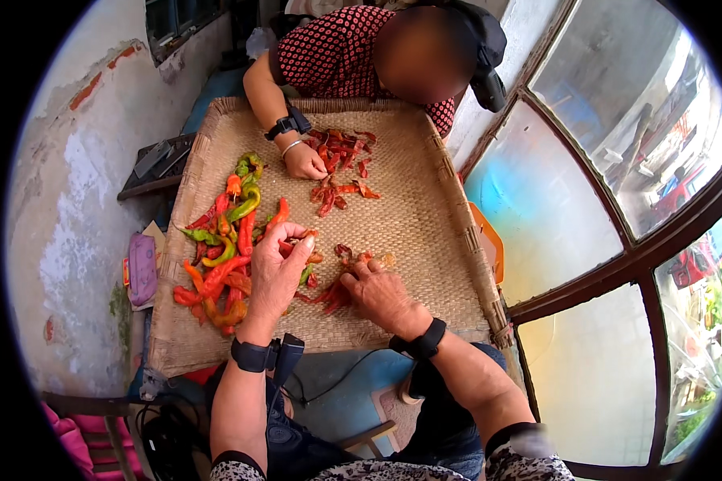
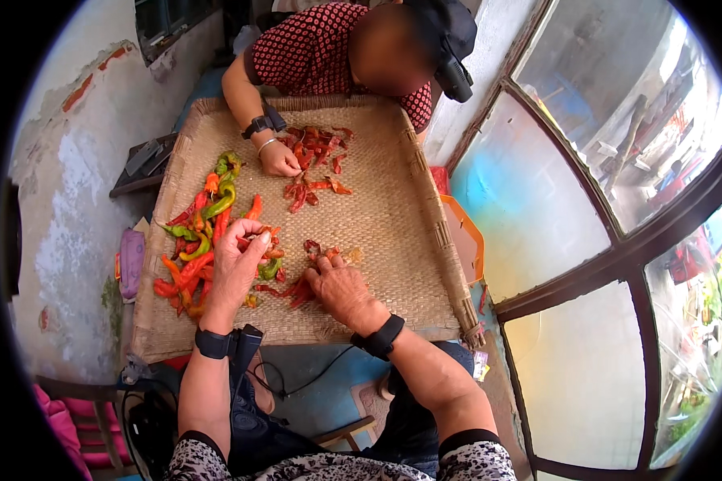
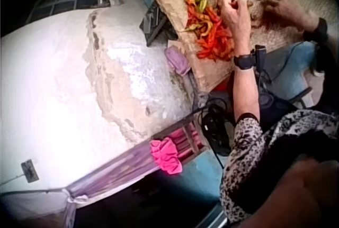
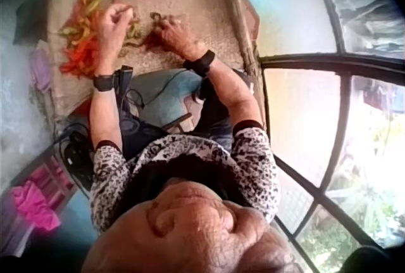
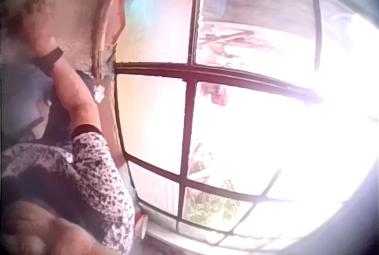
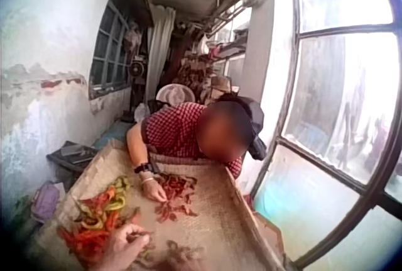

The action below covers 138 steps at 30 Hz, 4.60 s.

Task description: The person picks up red peppers from a pile on a woven tray, pulls off the stems, and tears the peppers into pieces before placing them back onto the tray.

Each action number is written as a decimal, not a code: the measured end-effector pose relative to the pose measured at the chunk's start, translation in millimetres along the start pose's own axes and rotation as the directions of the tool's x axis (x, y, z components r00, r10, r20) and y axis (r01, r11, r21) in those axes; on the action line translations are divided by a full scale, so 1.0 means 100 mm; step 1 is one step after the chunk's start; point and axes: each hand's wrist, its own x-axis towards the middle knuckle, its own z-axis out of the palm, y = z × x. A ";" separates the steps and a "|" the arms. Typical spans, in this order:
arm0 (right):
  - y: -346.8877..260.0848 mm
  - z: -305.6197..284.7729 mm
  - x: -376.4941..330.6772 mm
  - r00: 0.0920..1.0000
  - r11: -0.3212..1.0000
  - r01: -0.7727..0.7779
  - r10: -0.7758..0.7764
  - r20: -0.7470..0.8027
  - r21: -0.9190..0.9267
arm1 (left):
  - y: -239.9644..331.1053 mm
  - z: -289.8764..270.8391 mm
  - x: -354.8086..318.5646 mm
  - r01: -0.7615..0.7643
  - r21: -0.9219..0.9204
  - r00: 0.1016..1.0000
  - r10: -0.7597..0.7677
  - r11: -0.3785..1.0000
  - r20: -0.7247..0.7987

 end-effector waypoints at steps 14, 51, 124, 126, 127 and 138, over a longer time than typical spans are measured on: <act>0.28 -0.26 -0.04 0.990 0.936 0.056 -0.006 -0.143 0.348 | -0.10 0.07 -0.01 -0.032 0.065 0.999 0.032 0.997 0.009; 0.34 -0.10 -0.02 0.997 0.966 -0.069 0.078 -0.025 0.251 | -0.10 0.12 -0.08 -0.106 0.208 0.989 0.081 0.972 0.125; 0.68 -0.17 -0.17 0.996 0.977 -0.084 0.089 -0.015 0.198 | -0.11 0.02 -0.16 -0.129 0.232 0.989 0.109 0.964 0.101; 0.65 0.04 -0.17 0.995 0.994 -0.092 0.089 0.047 0.057 | -0.12 0.00 -0.16 -0.137 0.215 0.988 0.119 0.967 0.095; 0.64 0.06 -0.15 0.995 0.994 -0.093 0.090 0.046 0.057 | -0.11 -0.01 -0.16 -0.138 0.203 0.989 0.123 0.969 0.081; 0.66 -0.16 -0.07 0.982 0.978 -0.187 0.183 0.055 0.087 | -0.06 -0.08 -0.20 -0.115 0.212 0.992 0.101 0.971 0.073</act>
